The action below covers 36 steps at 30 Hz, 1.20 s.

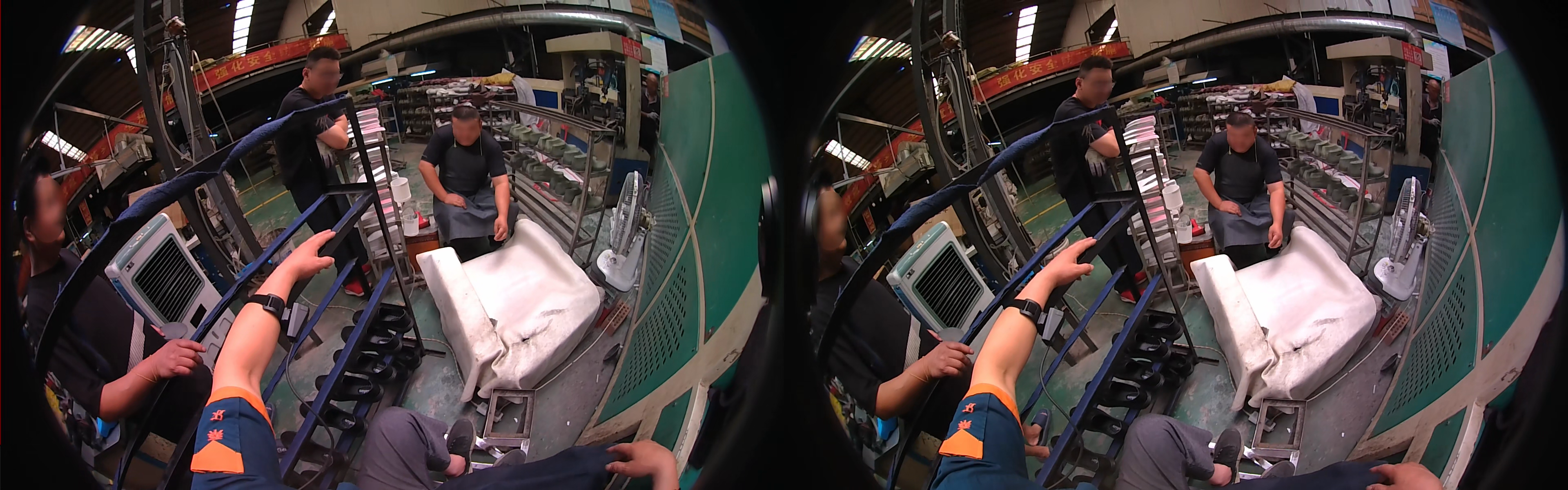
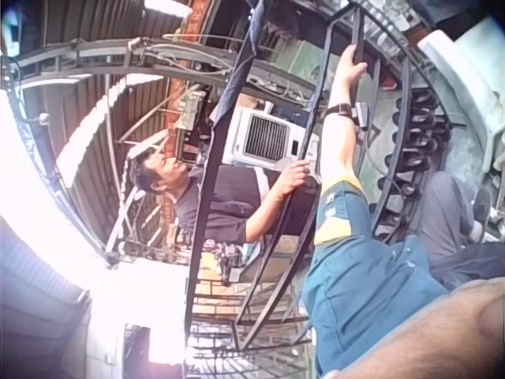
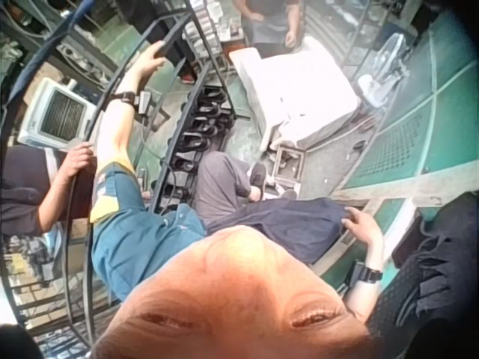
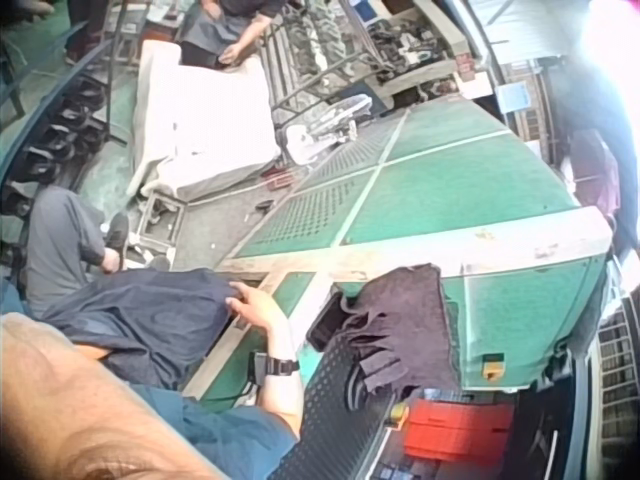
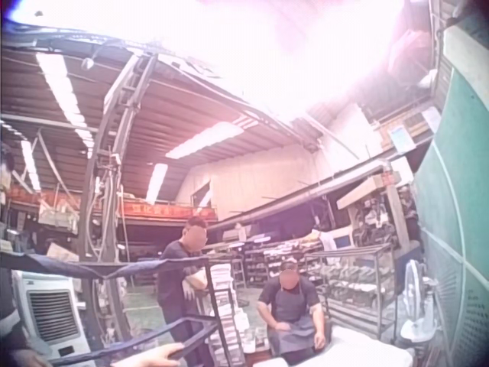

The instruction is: Inspect and assemble shoe soles and uppers on a production line.

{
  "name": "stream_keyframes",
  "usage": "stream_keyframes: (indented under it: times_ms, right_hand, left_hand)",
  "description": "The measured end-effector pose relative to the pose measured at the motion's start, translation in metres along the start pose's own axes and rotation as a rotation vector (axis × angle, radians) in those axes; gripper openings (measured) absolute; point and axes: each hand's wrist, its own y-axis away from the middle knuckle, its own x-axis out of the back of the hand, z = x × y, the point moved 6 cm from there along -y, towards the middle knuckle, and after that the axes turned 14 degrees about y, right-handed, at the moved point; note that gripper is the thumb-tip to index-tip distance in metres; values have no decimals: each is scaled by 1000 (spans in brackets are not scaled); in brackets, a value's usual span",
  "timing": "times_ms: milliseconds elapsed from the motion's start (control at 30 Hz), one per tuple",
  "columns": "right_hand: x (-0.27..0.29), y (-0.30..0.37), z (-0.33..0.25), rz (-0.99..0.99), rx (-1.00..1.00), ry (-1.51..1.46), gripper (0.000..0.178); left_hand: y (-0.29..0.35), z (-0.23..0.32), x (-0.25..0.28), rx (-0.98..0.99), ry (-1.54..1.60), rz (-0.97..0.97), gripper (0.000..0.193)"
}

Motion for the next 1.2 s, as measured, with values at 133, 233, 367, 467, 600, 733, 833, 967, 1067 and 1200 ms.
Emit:
stream_keyframes:
  times_ms: [133, 233, 367, 467, 600, 733, 833, 967, 1067, 1200]
  right_hand:
    - [-2, 0, 1, -14, 5, -13, 70]
    - [-2, -1, 1, -12, 13, -14, 70]
    - [0, 0, -1, -15, 11, -19, 69]
    - [0, 0, -2, -17, 7, -13, 69]
    - [0, 0, -2, -5, -1, -1, 69]
    - [1, 1, -2, -7, -8, -1, 69]
    - [0, 1, -2, -17, -7, -2, 70]
    - [-3, -2, 1, -44, -2, -10, 70]
    - [-1, -1, 0, -53, 0, -8, 71]
    - [-2, -2, 1, -47, 1, -6, 71]
  left_hand:
    - [1, 2, -1, 22, 27, 13, 76]
    - [2, 3, 0, 2, 14, 10, 75]
    - [2, 4, -1, 13, 35, 2, 75]
    - [0, 0, 0, 9, 40, 5, 75]
    - [0, 1, -1, 11, 31, 5, 75]
    - [0, 1, -1, 13, 42, 2, 75]
    - [-1, -1, 0, -2, 16, 3, 75]
    - [-1, 0, -1, 4, 32, 1, 75]
    - [0, -1, -1, -2, 36, 5, 75]
    - [1, 0, -1, 9, 33, 4, 75]
